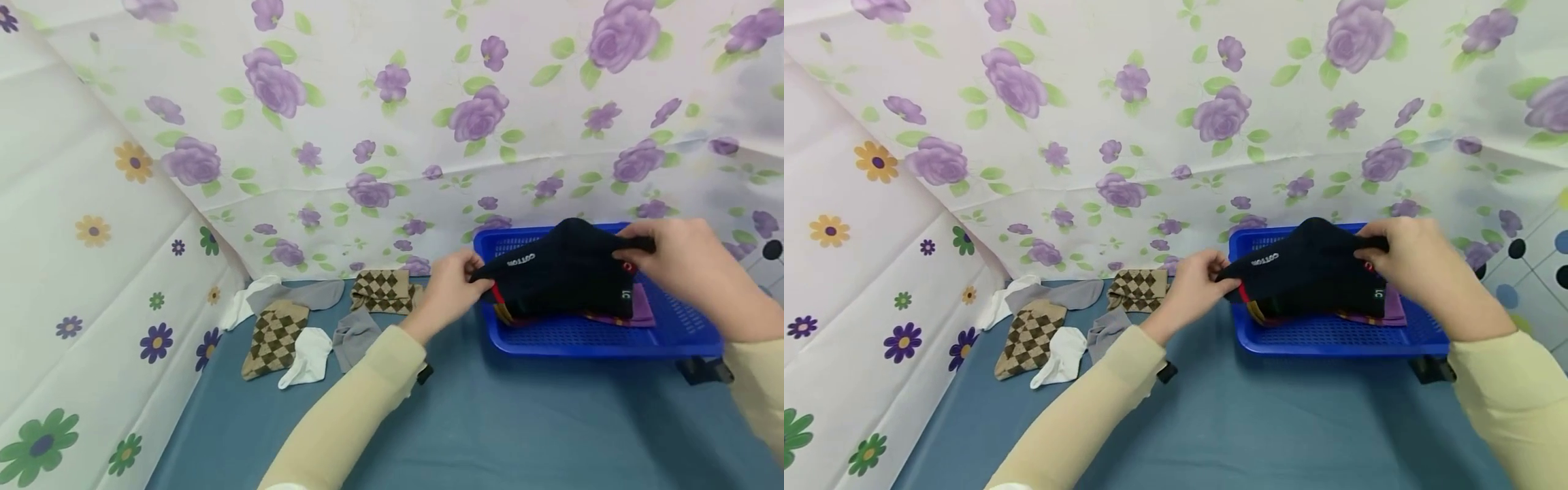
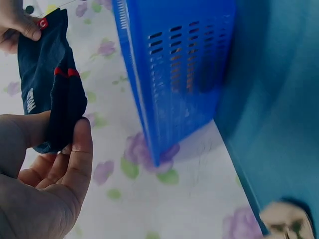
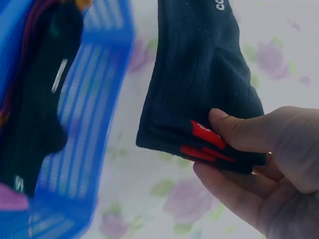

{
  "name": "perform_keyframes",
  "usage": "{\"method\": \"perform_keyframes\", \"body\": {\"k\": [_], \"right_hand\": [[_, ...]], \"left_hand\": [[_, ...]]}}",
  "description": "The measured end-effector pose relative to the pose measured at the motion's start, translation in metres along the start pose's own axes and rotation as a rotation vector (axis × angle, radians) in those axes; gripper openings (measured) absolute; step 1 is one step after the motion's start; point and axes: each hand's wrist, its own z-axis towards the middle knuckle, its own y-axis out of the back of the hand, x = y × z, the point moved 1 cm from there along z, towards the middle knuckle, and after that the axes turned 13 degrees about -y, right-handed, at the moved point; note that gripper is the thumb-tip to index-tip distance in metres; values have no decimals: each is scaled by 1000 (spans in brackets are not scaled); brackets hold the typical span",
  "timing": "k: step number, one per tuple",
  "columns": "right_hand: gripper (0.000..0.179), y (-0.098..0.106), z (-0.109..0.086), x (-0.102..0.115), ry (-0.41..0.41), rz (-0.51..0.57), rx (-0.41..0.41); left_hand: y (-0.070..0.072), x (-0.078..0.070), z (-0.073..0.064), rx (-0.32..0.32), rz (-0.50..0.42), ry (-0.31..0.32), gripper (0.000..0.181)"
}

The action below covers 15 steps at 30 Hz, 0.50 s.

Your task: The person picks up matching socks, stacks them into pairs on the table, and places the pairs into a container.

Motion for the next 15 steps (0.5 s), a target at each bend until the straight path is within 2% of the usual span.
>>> {"method": "perform_keyframes", "body": {"k": [4,9,15], "right_hand": [[24,-8,21,-20,-11,-33,68],[30,-25,41,-47,-7,-63,193],[37,-41,57,-70,-7,-146,298]], "left_hand": [[-17,5,25,80,37,20,19],[-40,6,51,179,147,68,22],[-67,3,71,292,243,88,21]]}}
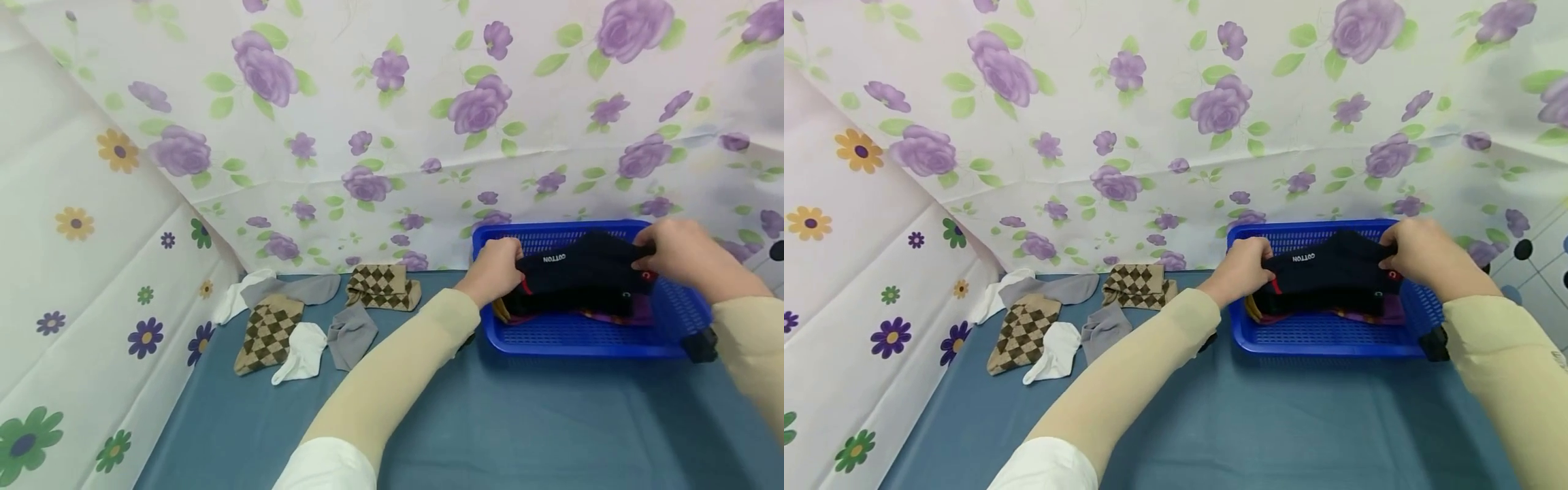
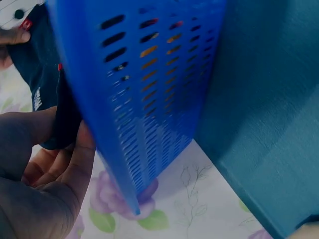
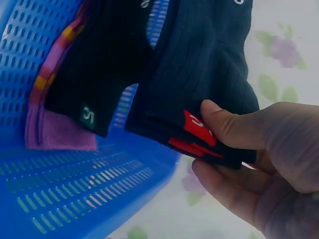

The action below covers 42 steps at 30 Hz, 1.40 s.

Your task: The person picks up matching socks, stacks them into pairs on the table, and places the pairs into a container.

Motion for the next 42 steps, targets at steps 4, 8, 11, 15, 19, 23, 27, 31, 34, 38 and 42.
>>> {"method": "perform_keyframes", "body": {"k": [4,8,11,15,19,23,27,31,34,38,42], "right_hand": [[41,-10,8,-3,-2,-43,54],[46,-25,14,-4,-11,-39,122],[41,-33,16,-5,-6,-25,141],[32,-40,16,-3,-4,-17,138],[40,-43,14,1,-29,-29,120],[47,-45,10,10,-8,-27,68],[40,-52,8,16,24,-8,88],[46,-60,6,14,-12,-15,140],[56,-66,4,10,-51,-21,181],[62,-70,-1,10,-58,-26,215],[64,-64,-1,16,-39,-24,200]], "left_hand": [[-10,-5,5,75,71,-24,15],[-20,-3,4,135,129,-26,12],[-25,-2,6,150,165,-17,11],[-27,-2,10,163,190,18,13],[-25,-3,9,165,228,21,13],[-21,-9,6,143,302,-8,11],[-21,-16,7,166,370,-78,13],[-25,-17,6,255,414,-103,16],[-31,-13,5,317,431,-88,18],[-33,-11,5,339,419,-96,17],[-24,-12,1,303,354,-100,14]]}}
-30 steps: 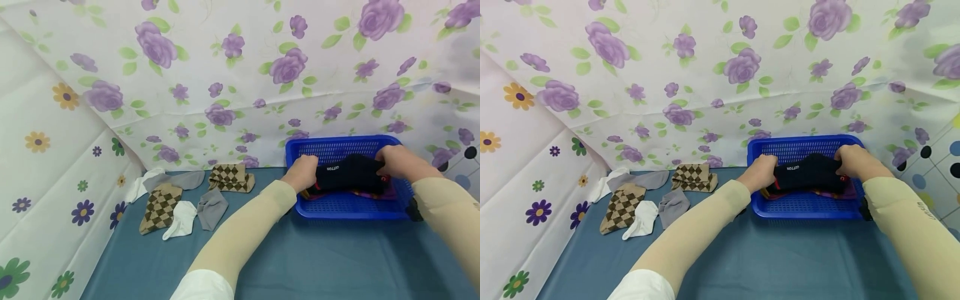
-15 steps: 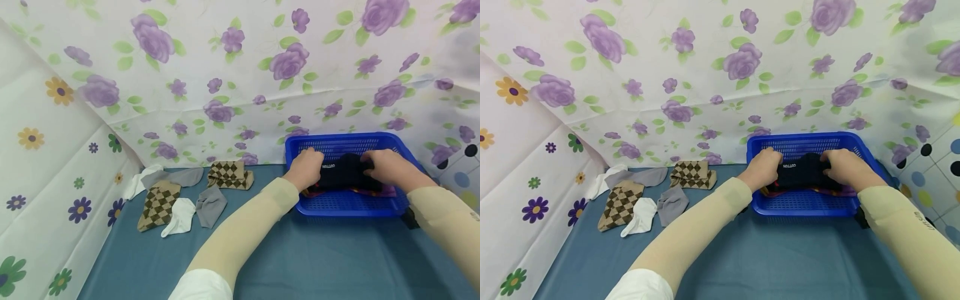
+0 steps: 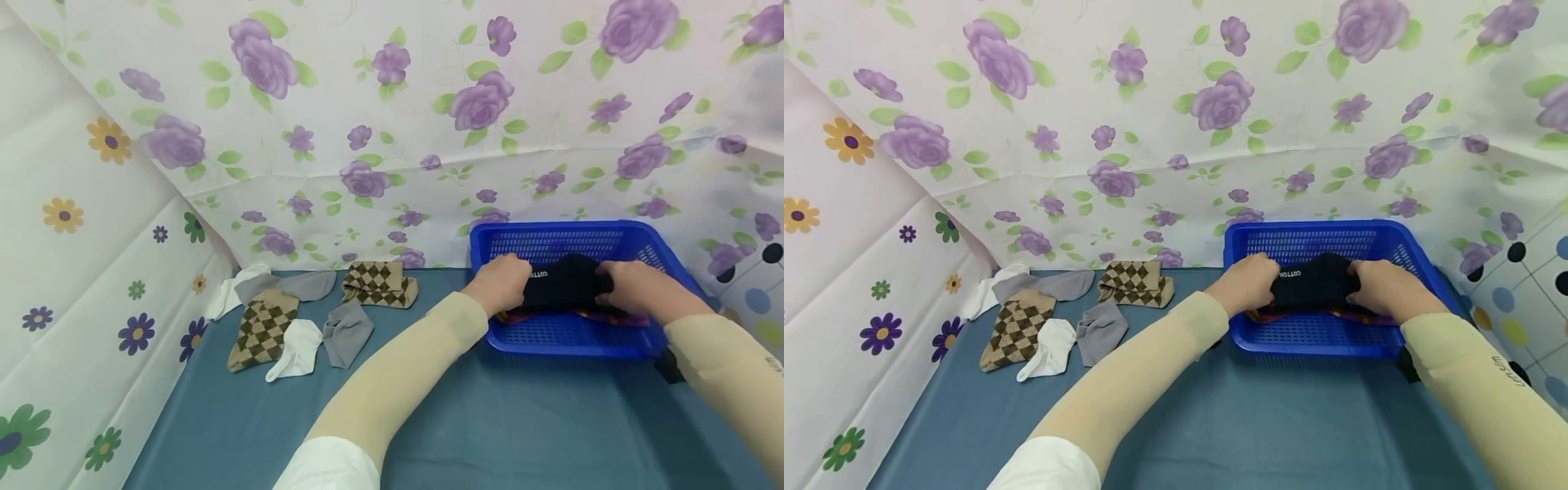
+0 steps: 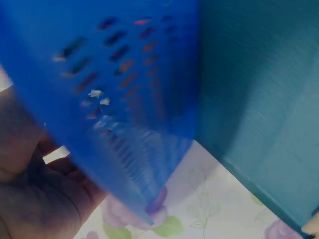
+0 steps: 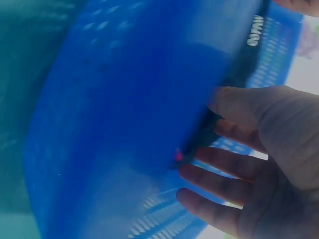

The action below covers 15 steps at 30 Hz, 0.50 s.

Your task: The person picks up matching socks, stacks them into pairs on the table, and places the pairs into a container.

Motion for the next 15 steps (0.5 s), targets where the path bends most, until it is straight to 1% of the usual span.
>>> {"method": "perform_keyframes", "body": {"k": [3,5,8,10,12,15], "right_hand": [[65,10,-5,9,14,10,-36],[65,18,-12,18,25,22,-62],[62,29,-26,35,42,42,-126],[58,34,-39,49,57,56,-185],[52,37,-53,64,77,74,-262],[44,37,-74,85,113,112,-365]], "left_hand": [[12,0,-14,-54,-37,-25,18],[22,1,-26,-94,-59,-40,24],[37,4,-46,-157,-78,-60,32],[46,8,-61,-190,-106,-56,33],[52,14,-77,-221,-131,-56,33],[58,22,-102,-270,-163,-44,32]]}}
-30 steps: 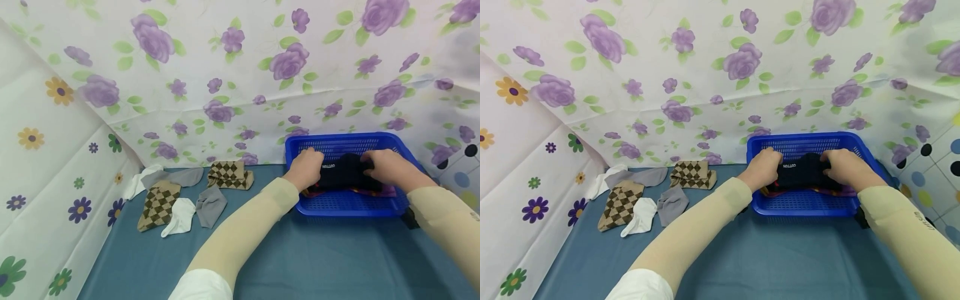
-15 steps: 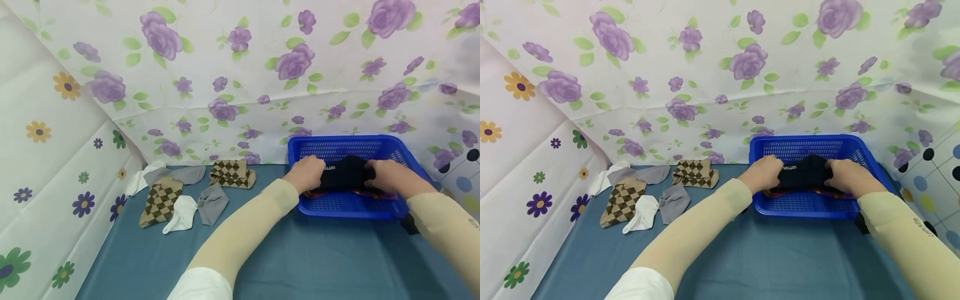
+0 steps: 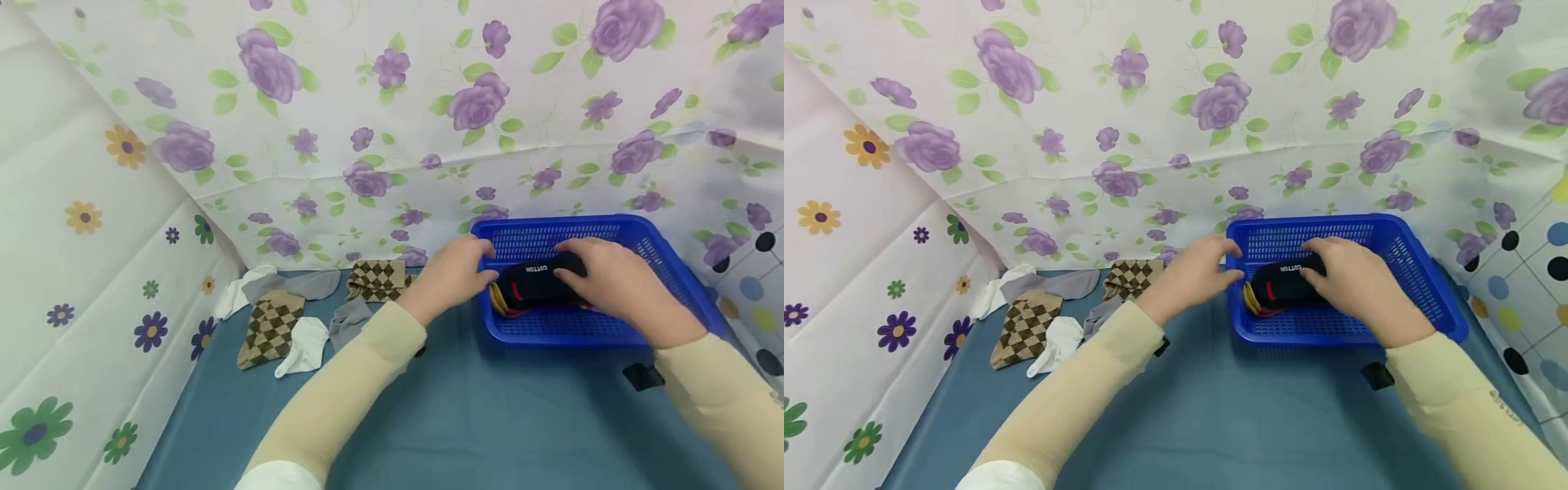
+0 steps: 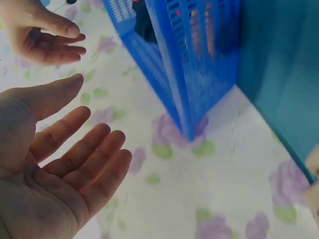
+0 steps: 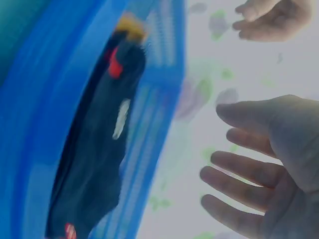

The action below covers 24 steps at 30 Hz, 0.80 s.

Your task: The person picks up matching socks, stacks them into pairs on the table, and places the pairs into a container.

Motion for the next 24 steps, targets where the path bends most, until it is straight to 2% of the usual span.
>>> {"method": "perform_keyframes", "body": {"k": [5,8,10,14,18,24], "right_hand": [[33,-9,-24,34,76,91,-150],[31,-20,-38,53,133,166,-217],[31,-30,-47,66,159,222,-231],[31,-50,-66,93,171,324,-213],[31,-73,-82,115,174,386,-161],[33,-114,-92,124,99,364,-10]], "left_hand": [[6,9,-40,-75,-11,6,32],[2,13,-65,-95,-7,-7,30],[-4,14,-82,-96,2,-8,29],[-17,17,-112,-87,16,25,27],[-33,15,-137,-92,-10,58,27],[-66,14,-161,-101,-48,78,25]]}}
